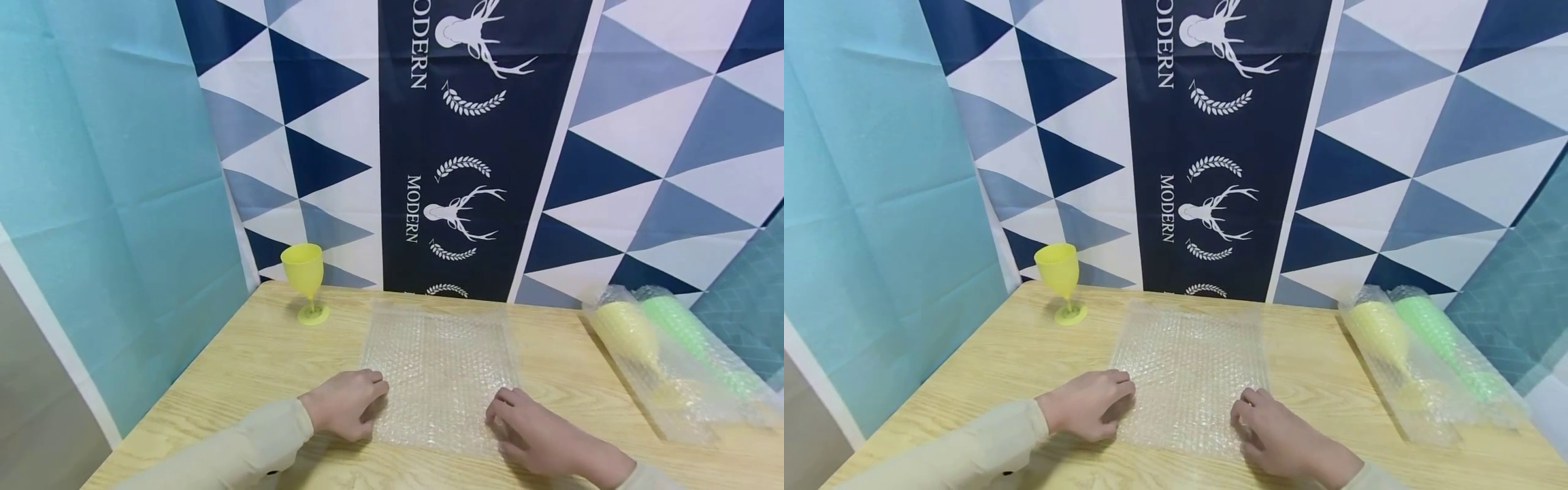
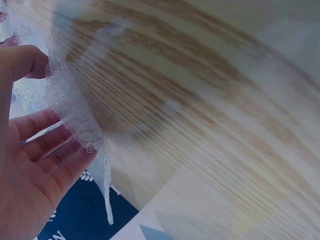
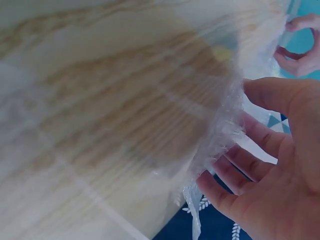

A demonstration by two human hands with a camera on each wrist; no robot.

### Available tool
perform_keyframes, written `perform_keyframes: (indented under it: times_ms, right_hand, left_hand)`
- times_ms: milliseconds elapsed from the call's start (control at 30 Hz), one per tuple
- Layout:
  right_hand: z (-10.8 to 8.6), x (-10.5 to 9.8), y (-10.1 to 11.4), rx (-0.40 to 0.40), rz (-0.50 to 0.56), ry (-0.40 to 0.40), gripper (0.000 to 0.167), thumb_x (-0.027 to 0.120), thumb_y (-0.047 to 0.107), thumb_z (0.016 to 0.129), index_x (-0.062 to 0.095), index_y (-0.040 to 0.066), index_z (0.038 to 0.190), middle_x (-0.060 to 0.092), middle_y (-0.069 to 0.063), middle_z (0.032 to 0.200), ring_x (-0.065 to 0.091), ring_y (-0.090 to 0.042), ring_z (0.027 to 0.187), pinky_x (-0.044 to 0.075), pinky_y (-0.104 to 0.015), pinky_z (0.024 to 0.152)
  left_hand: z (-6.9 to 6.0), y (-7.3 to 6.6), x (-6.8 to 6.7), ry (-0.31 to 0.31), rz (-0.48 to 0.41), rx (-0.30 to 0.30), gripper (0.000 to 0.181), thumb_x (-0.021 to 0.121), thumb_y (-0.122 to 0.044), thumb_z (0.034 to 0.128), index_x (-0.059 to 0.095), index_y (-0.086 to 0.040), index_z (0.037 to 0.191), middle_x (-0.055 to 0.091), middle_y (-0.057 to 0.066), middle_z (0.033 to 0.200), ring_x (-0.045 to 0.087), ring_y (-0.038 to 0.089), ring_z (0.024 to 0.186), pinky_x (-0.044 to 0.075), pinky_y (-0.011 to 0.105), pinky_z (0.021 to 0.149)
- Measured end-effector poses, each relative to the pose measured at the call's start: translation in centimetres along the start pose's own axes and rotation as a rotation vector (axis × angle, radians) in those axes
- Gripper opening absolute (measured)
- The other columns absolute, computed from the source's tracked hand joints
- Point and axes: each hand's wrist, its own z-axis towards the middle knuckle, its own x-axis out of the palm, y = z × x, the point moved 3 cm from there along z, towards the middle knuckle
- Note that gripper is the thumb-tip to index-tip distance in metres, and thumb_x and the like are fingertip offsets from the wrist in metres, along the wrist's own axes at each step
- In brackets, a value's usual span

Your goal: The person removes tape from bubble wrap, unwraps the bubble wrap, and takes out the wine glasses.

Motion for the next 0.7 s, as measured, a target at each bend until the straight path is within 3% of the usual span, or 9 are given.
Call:
perform_keyframes:
  times_ms: [100, 433, 700]
  right_hand:
    - [0.3, -0.3, -0.2, 0.009, 0.002, 0.014, 0.026, 0.073, 0.019, 0.081, 0.058, 0.021, 0.101, 0.049, 0.011, 0.096, 0.036, 0.002, 0.084, 0.038, -0.016, 0.064]
    - [0.7, -2.1, -0.5, 0.118, 0.024, 0.038, 0.023, 0.071, 0.015, 0.083, 0.059, 0.020, 0.102, 0.052, 0.007, 0.104, 0.052, -0.010, 0.093, 0.050, -0.026, 0.072]
    - [1.2, -3.6, -0.5, 0.171, 0.032, 0.055, 0.025, 0.072, 0.020, 0.084, 0.059, 0.022, 0.105, 0.054, 0.008, 0.108, 0.055, -0.014, 0.096, 0.053, -0.029, 0.077]
  left_hand:
    - [0.1, -0.1, -0.1, 0.007, -0.002, -0.013, 0.031, 0.072, -0.027, 0.0723, 0.060, -0.014, 0.097, 0.051, -0.010, 0.082, 0.042, 0.000, 0.070, 0.042, 0.012, 0.063]
    - [0.3, -1.2, -0.3, -0.021, 0.039, -0.014, 0.023, 0.071, -0.027, 0.0729, 0.057, -0.016, 0.087, 0.049, -0.012, 0.076, 0.042, -0.001, 0.066, 0.041, 0.009, 0.060]
    - [0.3, -1.1, -0.4, -0.015, 0.067, -0.037, 0.026, 0.072, -0.030, 0.0729, 0.059, -0.015, 0.090, 0.051, -0.011, 0.078, 0.044, 0.000, 0.068, 0.044, 0.010, 0.062]
